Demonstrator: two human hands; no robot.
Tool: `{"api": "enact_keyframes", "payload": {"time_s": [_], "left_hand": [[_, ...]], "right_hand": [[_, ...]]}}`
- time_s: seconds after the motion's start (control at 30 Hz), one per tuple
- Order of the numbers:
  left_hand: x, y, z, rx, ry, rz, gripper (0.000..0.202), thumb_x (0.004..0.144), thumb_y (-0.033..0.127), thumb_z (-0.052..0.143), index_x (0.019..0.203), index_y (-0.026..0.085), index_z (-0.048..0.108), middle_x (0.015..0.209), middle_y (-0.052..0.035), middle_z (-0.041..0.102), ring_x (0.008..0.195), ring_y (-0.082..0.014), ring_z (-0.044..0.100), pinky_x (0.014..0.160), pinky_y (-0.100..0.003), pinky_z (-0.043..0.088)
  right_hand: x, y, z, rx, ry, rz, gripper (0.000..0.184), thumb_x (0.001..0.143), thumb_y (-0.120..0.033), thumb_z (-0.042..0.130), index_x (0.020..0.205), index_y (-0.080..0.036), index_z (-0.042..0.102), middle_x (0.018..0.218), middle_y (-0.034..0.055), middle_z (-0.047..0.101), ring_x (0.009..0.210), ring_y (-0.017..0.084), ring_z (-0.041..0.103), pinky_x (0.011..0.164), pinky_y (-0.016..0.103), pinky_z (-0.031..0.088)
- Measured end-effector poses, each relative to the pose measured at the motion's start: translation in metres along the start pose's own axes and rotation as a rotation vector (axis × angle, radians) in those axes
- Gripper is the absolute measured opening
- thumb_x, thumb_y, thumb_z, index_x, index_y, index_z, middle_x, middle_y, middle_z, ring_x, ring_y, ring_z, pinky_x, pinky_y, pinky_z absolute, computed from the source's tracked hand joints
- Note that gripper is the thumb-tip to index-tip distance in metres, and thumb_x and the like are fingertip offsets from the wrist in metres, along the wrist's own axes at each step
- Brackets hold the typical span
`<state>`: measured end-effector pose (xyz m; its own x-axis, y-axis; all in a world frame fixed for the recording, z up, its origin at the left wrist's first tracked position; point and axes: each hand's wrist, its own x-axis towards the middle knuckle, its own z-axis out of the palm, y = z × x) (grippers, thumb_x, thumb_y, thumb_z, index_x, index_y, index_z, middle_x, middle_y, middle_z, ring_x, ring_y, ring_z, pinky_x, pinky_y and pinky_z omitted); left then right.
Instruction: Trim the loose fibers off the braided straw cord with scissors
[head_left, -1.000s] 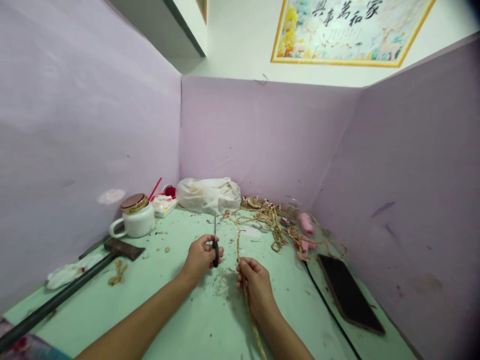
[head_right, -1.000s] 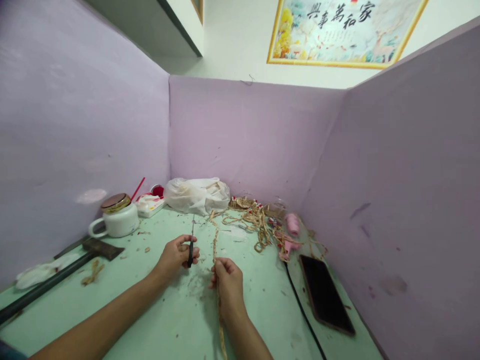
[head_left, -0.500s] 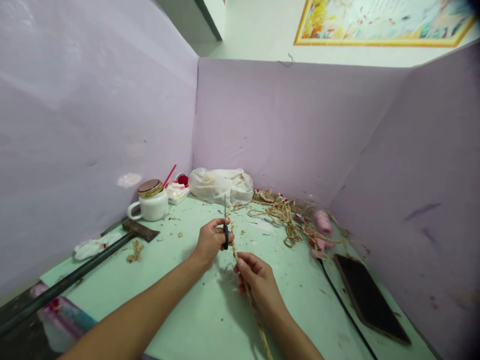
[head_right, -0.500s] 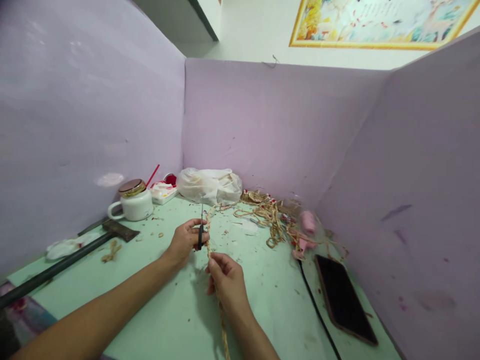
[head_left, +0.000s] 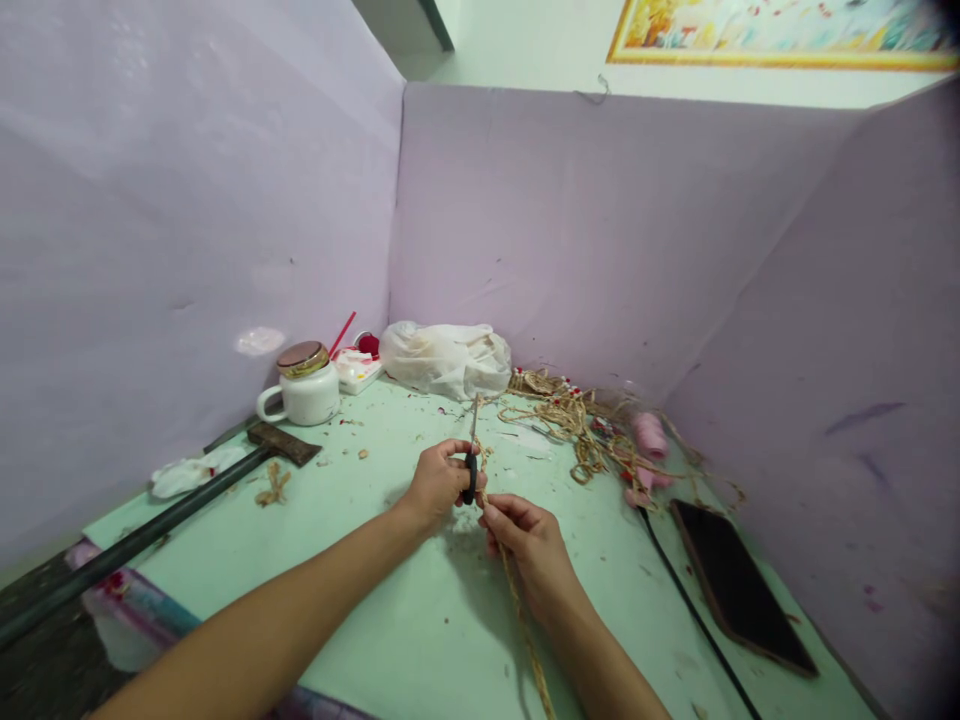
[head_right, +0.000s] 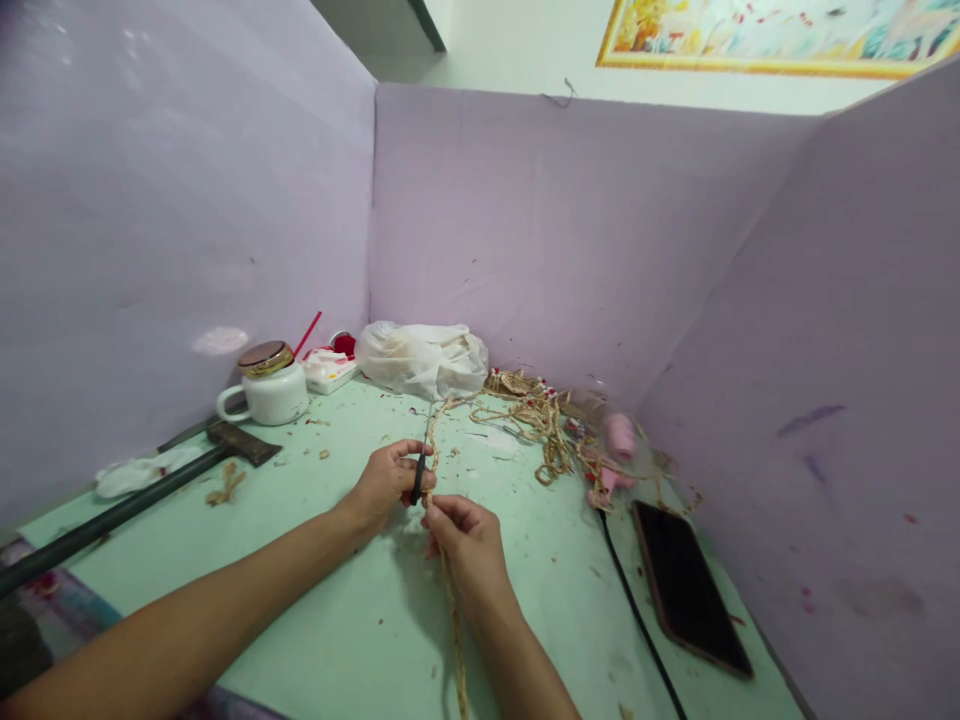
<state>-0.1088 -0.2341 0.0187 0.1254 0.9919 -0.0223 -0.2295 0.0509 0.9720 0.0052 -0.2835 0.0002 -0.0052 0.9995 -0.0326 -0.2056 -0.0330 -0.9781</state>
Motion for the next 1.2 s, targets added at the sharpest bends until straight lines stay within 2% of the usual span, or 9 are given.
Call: {"api": "enact_keyframes", "payload": {"time_s": [0.1, 0.2, 0.27, 0.4, 0.47, 0.53, 0.7, 0.9, 1.2], "left_hand": [[0.0, 0.001, 0.0, 0.033, -0.028, -0.023, 0.036, 0.052, 0.015, 0.061, 0.086, 0.013, 0.049, 0.047, 0.0034, 0.055, 0.036, -0.009, 0.048, 0.033, -0.017, 0.026], [0.0, 0.006, -0.007, 0.075, -0.042, -0.008, 0.035, 0.057, 0.025, 0.063, 0.087, 0.014, 0.048, 0.05, 0.003, 0.054, 0.041, -0.0105, 0.051, 0.037, -0.018, 0.028], [-0.001, 0.011, -0.014, 0.244, -0.082, 0.113, 0.033, 0.06, 0.03, 0.062, 0.087, 0.016, 0.05, 0.052, 0.004, 0.052, 0.046, -0.0106, 0.051, 0.041, -0.019, 0.032], [-0.008, 0.013, -0.023, 0.892, -0.182, 0.527, 0.03, 0.063, 0.023, 0.057, 0.092, 0.021, 0.055, 0.069, 0.0017, 0.059, 0.063, -0.0133, 0.054, 0.058, -0.024, 0.038], [-0.011, 0.009, -0.024, 1.109, -0.248, 0.642, 0.037, 0.062, 0.019, 0.054, 0.1, 0.023, 0.055, 0.083, -0.0005, 0.062, 0.074, -0.0166, 0.056, 0.065, -0.026, 0.039], [-0.011, 0.003, -0.023, 1.219, -0.296, 0.684, 0.043, 0.063, 0.019, 0.052, 0.107, 0.023, 0.052, 0.091, -0.0028, 0.063, 0.081, -0.0192, 0.057, 0.069, -0.027, 0.04], [-0.006, -0.004, -0.025, 1.305, -0.259, 0.685, 0.045, 0.067, 0.019, 0.048, 0.112, 0.023, 0.049, 0.093, -0.0042, 0.063, 0.083, -0.0204, 0.058, 0.07, -0.028, 0.041], [-0.004, -0.006, -0.027, 1.274, -0.262, 0.71, 0.046, 0.067, 0.018, 0.048, 0.113, 0.025, 0.05, 0.093, -0.0038, 0.063, 0.084, -0.0198, 0.058, 0.071, -0.027, 0.041], [-0.003, -0.01, -0.028, 1.326, -0.266, 0.753, 0.047, 0.069, 0.016, 0.044, 0.116, 0.023, 0.049, 0.089, -0.004, 0.064, 0.077, -0.0179, 0.059, 0.065, -0.026, 0.042]], "right_hand": [[0.001, -0.002, -0.003, 0.037, -0.006, -0.005, 0.021, 0.055, -0.028, 0.072, 0.068, -0.012, 0.066, 0.053, -0.0015, 0.057, 0.042, 0.008, 0.045, 0.043, 0.021, 0.036], [0.005, -0.006, -0.008, 0.14, 0.123, 0.081, 0.025, 0.051, -0.026, 0.074, 0.071, -0.012, 0.067, 0.054, -0.0013, 0.058, 0.044, 0.008, 0.047, 0.043, 0.021, 0.038], [0.009, -0.01, -0.014, 0.222, 0.205, 0.13, 0.03, 0.049, -0.022, 0.075, 0.076, -0.013, 0.067, 0.054, -0.0019, 0.057, 0.044, 0.007, 0.047, 0.042, 0.019, 0.039], [0.015, -0.019, -0.027, 0.326, 0.214, 0.135, 0.033, 0.05, -0.018, 0.074, 0.082, -0.013, 0.066, 0.053, -0.0039, 0.054, 0.042, 0.004, 0.045, 0.039, 0.014, 0.039], [0.015, -0.023, -0.03, 0.351, 0.218, 0.127, 0.032, 0.05, -0.017, 0.074, 0.081, -0.013, 0.065, 0.053, -0.0039, 0.055, 0.042, 0.004, 0.045, 0.038, 0.013, 0.039], [0.014, -0.025, -0.031, 0.363, 0.224, 0.12, 0.031, 0.05, -0.016, 0.074, 0.08, -0.013, 0.064, 0.054, -0.0034, 0.056, 0.041, 0.004, 0.046, 0.037, 0.012, 0.039], [0.012, -0.028, -0.031, 0.348, 0.213, 0.121, 0.03, 0.051, -0.015, 0.073, 0.08, -0.012, 0.064, 0.053, -0.0019, 0.058, 0.041, 0.005, 0.048, 0.036, 0.013, 0.039], [0.012, -0.029, -0.031, 0.409, 0.198, 0.132, 0.026, 0.053, -0.015, 0.072, 0.077, -0.014, 0.063, 0.053, -0.0029, 0.056, 0.041, 0.004, 0.046, 0.035, 0.012, 0.038], [0.01, -0.032, -0.03, 0.42, 0.163, 0.126, 0.028, 0.053, -0.015, 0.072, 0.08, -0.013, 0.064, 0.053, -0.003, 0.055, 0.04, 0.004, 0.045, 0.035, 0.012, 0.037]]}}
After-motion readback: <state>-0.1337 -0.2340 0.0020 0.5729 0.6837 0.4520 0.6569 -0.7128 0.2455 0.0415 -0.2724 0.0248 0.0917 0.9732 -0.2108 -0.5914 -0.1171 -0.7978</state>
